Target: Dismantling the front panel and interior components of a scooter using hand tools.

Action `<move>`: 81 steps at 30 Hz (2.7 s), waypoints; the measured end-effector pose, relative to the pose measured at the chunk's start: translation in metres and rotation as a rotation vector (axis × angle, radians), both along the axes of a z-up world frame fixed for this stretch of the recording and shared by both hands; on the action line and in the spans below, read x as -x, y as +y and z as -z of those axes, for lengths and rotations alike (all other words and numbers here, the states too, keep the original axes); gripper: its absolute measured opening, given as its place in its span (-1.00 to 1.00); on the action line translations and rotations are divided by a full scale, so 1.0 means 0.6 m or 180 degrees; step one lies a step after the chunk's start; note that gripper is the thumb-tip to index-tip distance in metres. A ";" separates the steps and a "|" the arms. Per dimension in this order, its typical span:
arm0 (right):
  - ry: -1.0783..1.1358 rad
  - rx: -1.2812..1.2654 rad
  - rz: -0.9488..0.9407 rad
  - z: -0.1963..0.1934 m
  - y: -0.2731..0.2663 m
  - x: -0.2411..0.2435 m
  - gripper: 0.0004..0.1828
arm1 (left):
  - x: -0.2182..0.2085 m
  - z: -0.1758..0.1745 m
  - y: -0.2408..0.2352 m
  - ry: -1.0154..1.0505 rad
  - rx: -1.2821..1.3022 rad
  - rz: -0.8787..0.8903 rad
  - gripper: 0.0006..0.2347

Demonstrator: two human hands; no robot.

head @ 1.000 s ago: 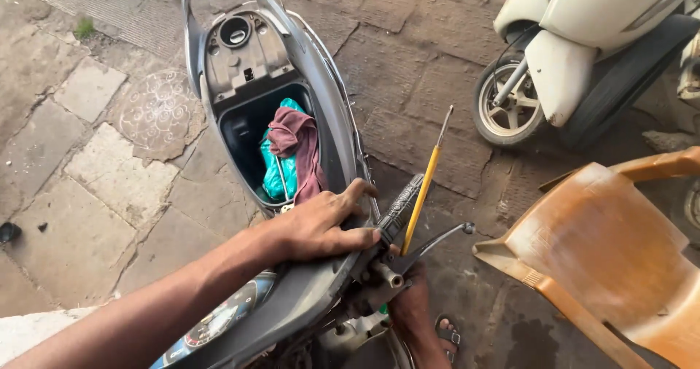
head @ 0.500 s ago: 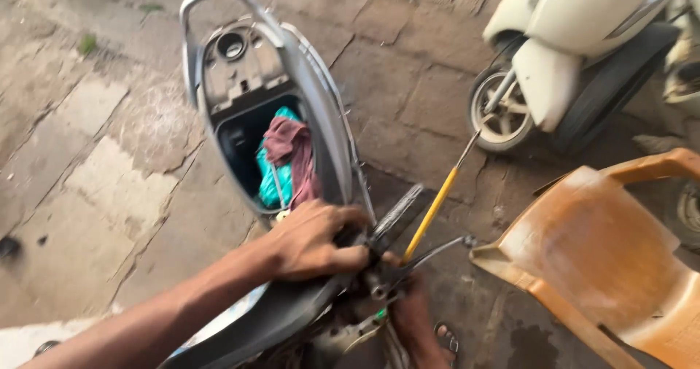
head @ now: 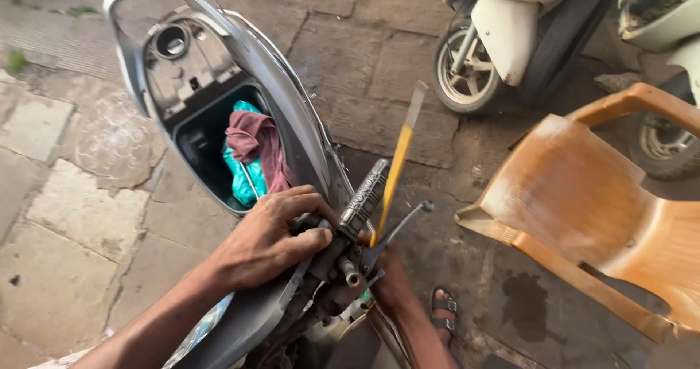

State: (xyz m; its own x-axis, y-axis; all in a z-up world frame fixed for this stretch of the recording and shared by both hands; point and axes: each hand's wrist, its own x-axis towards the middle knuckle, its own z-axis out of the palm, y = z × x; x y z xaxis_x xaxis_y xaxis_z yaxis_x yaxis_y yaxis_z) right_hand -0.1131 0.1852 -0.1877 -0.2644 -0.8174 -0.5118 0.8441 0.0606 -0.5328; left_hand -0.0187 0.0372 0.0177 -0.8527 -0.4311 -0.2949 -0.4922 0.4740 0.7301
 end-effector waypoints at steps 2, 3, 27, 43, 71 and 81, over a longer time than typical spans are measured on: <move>0.0803 0.0356 -0.0295 0.026 -0.004 0.011 -0.81 | 0.005 -0.004 -0.002 -0.0067 0.0011 0.0015 -0.68; 0.0816 0.0339 -0.0293 0.023 -0.002 0.016 -0.81 | 0.008 -0.002 0.002 -0.0054 -0.0005 0.0021 -0.68; 0.0189 -0.0543 0.1008 0.230 0.076 0.151 -0.82 | -0.192 -0.033 0.010 -0.1006 -0.0557 -0.1101 -0.30; 0.1830 -0.0072 0.0685 -0.203 0.243 -0.054 -0.68 | -0.106 0.022 0.019 -0.1576 0.0033 -0.0377 -0.29; 0.5239 -0.0657 -0.0274 -0.266 0.497 -0.201 -0.50 | -0.154 0.109 0.277 0.3093 -0.3618 -0.2793 -0.74; 0.5608 -0.0921 -0.0199 -0.265 0.504 -0.155 -0.61 | -0.120 0.127 0.252 0.2852 -0.3610 -0.2687 -0.75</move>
